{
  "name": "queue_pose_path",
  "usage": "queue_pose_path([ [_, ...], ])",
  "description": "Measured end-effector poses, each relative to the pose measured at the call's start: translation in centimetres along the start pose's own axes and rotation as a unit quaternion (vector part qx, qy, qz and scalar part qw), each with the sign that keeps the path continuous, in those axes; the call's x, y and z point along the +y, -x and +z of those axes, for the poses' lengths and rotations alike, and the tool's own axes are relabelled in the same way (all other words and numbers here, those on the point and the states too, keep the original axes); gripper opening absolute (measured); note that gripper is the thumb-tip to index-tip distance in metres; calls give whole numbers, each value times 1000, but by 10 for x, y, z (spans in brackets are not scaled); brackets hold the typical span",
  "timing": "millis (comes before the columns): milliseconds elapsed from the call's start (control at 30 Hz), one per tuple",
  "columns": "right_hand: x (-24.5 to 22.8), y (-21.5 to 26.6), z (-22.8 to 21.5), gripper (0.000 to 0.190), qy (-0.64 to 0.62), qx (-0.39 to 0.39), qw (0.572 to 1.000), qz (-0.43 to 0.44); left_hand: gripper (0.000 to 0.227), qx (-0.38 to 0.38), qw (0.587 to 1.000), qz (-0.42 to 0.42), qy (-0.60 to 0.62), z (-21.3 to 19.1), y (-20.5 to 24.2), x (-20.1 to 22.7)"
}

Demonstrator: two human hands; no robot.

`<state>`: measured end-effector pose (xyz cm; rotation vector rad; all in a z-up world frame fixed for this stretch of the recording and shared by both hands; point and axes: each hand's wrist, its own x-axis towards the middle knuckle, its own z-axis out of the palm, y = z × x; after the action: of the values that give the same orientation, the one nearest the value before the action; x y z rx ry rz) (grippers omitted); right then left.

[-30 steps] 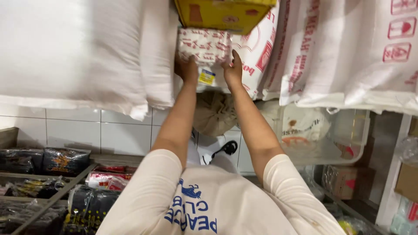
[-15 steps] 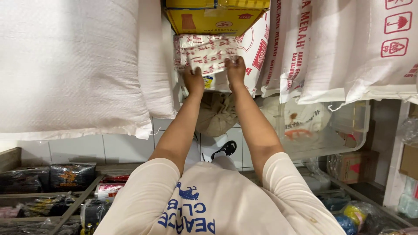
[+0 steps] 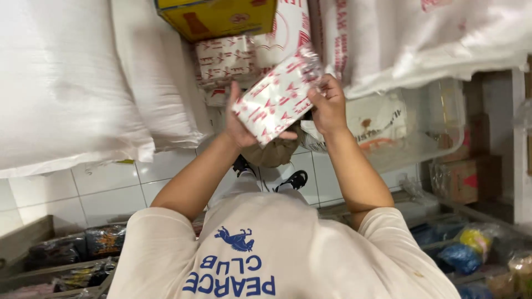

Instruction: The person repeatedly picks small white packages from a stack on the floor and places them onto a shelf. The action is performed one at a time in a repetitive cycle throughout the clip.

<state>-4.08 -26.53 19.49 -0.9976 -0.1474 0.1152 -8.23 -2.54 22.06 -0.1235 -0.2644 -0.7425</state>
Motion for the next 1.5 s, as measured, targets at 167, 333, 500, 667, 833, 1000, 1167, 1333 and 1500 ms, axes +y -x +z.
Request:
queue_pose_path([
  [167, -60, 57, -10, 46, 429, 48, 890, -147, 100, 3, 998, -68, -20, 7, -29, -73],
  [333, -101, 133, -13, 60, 644, -79, 700, -299, 96, 66, 996, -49, -19, -22, -47, -143],
  [500, -111, 184, -29, 77, 719, -215, 601, -275, 80, 158, 977, -119, 77, -56, -71, -207],
  [667, -139, 199, -100, 87, 812, -50, 571, -110, 67, 115, 987, -76, 88, -82, -78, -251],
  [833, -120, 212, -162, 100, 641, 57, 764, -49, 71, 159, 982, -13, -97, -105, -73, -283],
  [1000, -74, 218, -128, 106, 128, 18, 991, -28, 79, 157, 730, 116, -655, -82, -99, -312],
  [1167, -83, 205, -109, 109, -249, 43, 963, 99, 84, -8, 410, 61, -910, -17, -88, -320],
  [1333, -87, 203, -73, 109, -438, -37, 898, -18, 87, -161, 189, 18, -968, 24, -105, -290],
  [1500, -73, 188, -53, 110, -447, -43, 893, -44, 80, -181, 144, 3, -973, 33, -122, -255],
])
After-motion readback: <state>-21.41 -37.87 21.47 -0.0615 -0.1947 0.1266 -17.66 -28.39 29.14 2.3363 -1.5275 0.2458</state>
